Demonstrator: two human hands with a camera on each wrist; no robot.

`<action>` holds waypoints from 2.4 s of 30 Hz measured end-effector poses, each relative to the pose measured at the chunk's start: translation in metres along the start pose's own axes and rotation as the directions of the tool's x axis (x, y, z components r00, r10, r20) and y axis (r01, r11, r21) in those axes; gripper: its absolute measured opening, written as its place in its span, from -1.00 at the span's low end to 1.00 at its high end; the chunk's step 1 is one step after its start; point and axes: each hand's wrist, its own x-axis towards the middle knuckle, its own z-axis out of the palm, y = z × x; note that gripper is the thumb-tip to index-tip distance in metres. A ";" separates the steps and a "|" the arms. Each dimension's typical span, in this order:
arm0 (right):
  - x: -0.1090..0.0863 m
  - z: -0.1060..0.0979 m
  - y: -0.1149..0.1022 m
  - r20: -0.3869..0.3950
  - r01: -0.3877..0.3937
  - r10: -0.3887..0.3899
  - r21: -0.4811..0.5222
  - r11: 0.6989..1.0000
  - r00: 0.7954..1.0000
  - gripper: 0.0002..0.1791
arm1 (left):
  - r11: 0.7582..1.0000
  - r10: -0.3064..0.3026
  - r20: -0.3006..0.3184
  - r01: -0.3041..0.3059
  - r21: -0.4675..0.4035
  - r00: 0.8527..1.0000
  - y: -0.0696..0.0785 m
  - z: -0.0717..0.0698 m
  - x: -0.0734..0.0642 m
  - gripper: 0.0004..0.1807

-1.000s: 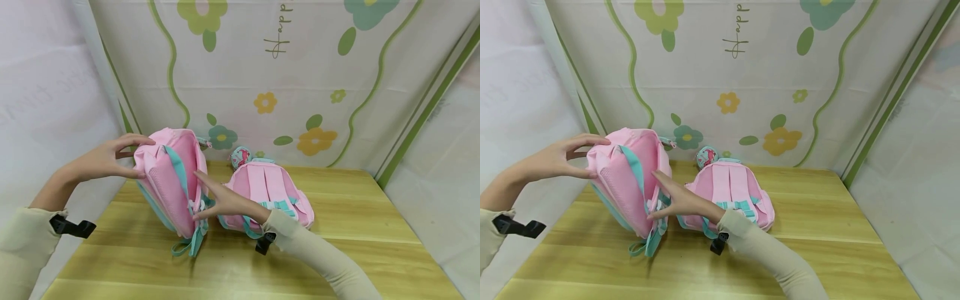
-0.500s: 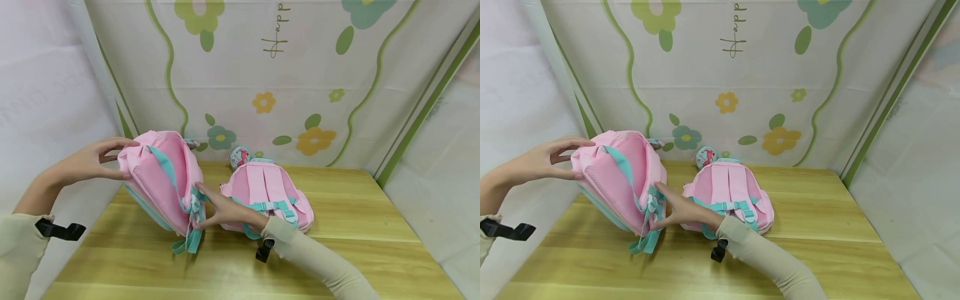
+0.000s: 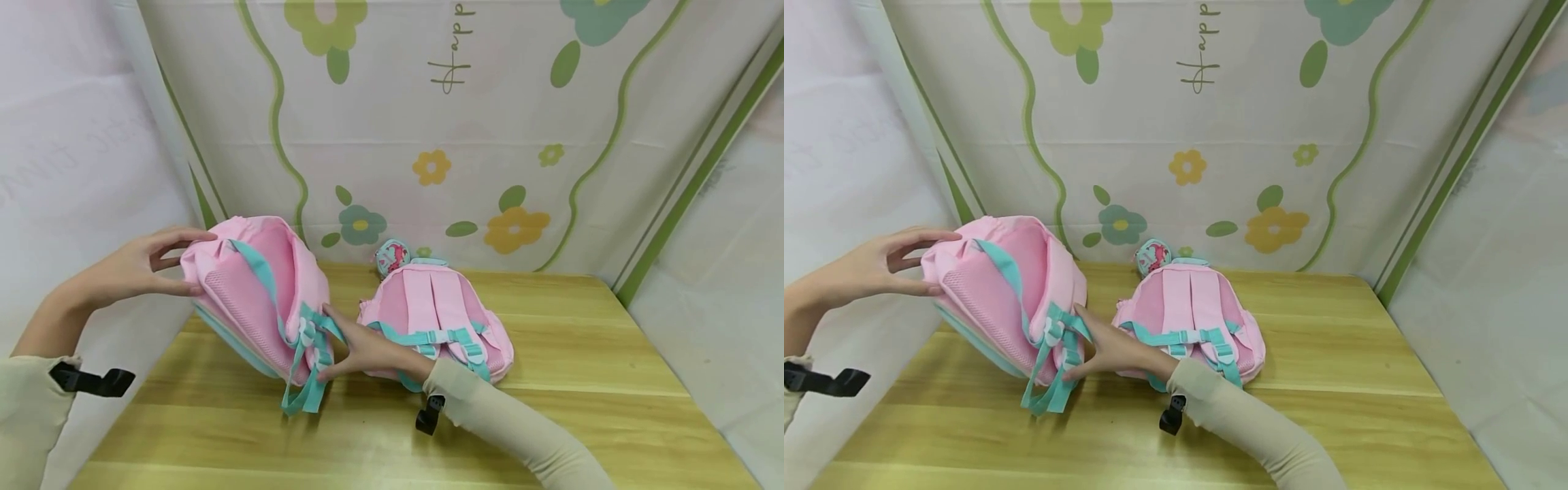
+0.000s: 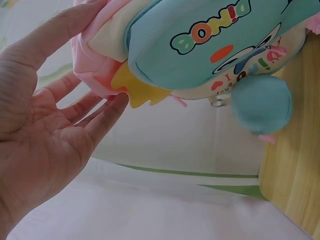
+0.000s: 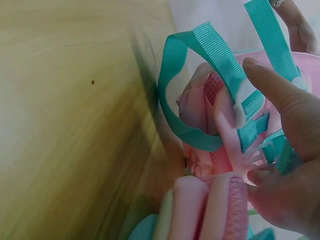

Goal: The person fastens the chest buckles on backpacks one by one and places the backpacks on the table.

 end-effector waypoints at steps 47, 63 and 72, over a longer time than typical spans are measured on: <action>0.004 0.013 0.003 0.030 0.031 -0.023 -0.297 0.954 0.999 0.34 | 0.999 -0.051 0.012 0.051 0.012 0.999 -0.055 0.007 -0.043 -0.11; 0.001 0.009 0.007 0.012 -0.021 0.028 -0.351 0.936 1.000 0.30 | 0.991 -0.122 0.135 0.129 -0.042 0.983 -0.077 0.032 -0.038 -0.13; -0.001 0.008 0.006 0.034 -0.014 0.029 -0.395 0.919 0.999 0.34 | 0.978 -0.151 0.210 0.176 -0.109 0.966 -0.092 0.041 -0.043 -0.12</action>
